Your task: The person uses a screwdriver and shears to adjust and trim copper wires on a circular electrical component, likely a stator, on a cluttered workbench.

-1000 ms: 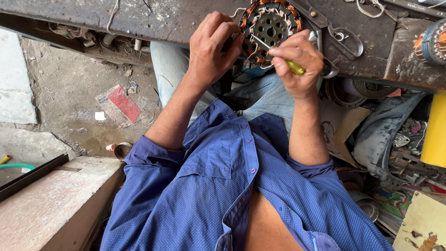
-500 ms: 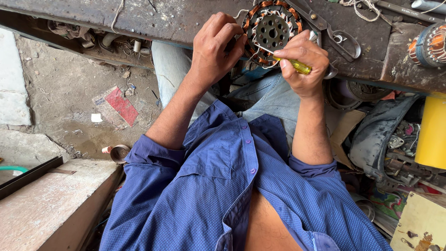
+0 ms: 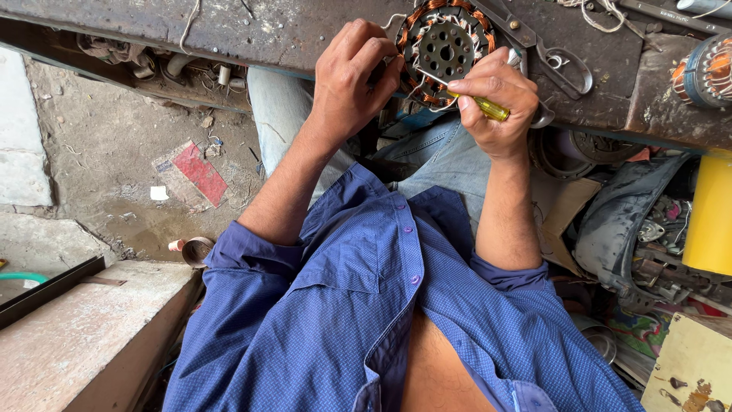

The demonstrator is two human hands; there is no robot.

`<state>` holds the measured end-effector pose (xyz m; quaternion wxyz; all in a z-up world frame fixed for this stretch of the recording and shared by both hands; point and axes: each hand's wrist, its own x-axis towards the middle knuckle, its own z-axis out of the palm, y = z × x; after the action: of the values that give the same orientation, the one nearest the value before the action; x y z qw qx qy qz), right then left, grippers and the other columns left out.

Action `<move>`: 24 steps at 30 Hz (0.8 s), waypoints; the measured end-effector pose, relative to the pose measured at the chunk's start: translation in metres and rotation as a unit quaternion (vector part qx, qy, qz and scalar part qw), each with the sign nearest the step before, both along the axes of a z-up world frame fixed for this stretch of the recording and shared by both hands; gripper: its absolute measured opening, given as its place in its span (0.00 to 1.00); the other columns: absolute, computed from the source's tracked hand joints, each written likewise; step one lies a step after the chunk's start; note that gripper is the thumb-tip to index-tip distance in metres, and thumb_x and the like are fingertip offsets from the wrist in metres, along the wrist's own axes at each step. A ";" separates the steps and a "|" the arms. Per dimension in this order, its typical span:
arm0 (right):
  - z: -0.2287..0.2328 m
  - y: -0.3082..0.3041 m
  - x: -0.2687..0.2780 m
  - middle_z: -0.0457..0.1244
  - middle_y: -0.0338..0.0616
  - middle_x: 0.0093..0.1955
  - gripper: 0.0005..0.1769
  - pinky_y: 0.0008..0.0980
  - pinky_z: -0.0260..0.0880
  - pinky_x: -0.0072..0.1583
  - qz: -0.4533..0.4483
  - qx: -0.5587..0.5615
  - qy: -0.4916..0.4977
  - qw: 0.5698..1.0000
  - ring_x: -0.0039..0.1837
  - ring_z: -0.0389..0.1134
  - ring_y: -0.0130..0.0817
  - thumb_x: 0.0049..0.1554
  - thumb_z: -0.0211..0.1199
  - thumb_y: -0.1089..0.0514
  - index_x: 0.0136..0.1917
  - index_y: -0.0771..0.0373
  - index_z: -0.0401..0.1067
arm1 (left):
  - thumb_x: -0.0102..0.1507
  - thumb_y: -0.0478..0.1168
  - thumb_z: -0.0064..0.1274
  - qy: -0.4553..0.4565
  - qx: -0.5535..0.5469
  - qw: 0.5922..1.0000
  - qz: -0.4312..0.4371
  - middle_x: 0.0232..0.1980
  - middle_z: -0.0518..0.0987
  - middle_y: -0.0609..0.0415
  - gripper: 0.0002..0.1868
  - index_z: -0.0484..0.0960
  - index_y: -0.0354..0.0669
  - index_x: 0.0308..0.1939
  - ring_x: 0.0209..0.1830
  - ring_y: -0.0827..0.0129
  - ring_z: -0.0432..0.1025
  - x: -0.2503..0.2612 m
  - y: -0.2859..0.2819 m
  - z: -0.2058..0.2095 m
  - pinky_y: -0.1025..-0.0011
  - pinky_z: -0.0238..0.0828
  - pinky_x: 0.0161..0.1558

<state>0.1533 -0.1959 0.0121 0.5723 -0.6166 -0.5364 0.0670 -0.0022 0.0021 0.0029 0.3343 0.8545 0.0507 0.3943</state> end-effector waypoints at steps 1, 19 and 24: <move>0.000 0.000 0.000 0.67 0.43 0.42 0.06 0.29 0.69 0.53 -0.001 0.002 -0.003 1.000 0.50 0.66 0.33 0.57 0.65 0.66 0.48 0.64 0.81 | 0.64 0.33 0.65 -0.001 0.005 1.000 0.000 0.47 0.75 0.52 0.11 0.77 0.41 0.44 0.46 0.58 0.73 0.001 0.000 0.000 0.63 0.72 0.46; 0.003 -0.004 -0.025 0.66 0.43 0.46 0.12 0.38 0.70 0.54 -0.068 -0.043 -0.200 0.976 0.51 0.67 0.41 0.57 0.67 0.65 0.56 0.61 0.80 | 0.63 0.34 0.65 0.023 0.020 1.000 -0.007 0.47 0.75 0.53 0.10 0.80 0.41 0.45 0.46 0.59 0.72 -0.001 -0.001 0.006 0.63 0.73 0.46; 0.012 -0.002 -0.048 0.63 0.43 0.49 0.14 0.44 0.68 0.58 -0.109 -0.078 -0.304 0.943 0.55 0.65 0.44 0.56 0.69 0.65 0.57 0.62 0.79 | 0.62 0.37 0.66 0.058 0.034 0.998 -0.021 0.45 0.75 0.54 0.14 0.86 0.46 0.51 0.44 0.60 0.71 -0.001 -0.001 0.012 0.64 0.72 0.43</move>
<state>0.1051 -0.1977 0.0238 0.3359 -0.7053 -0.6073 -0.1444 -0.0029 0.0015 0.0153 0.3097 0.8876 0.0387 0.3388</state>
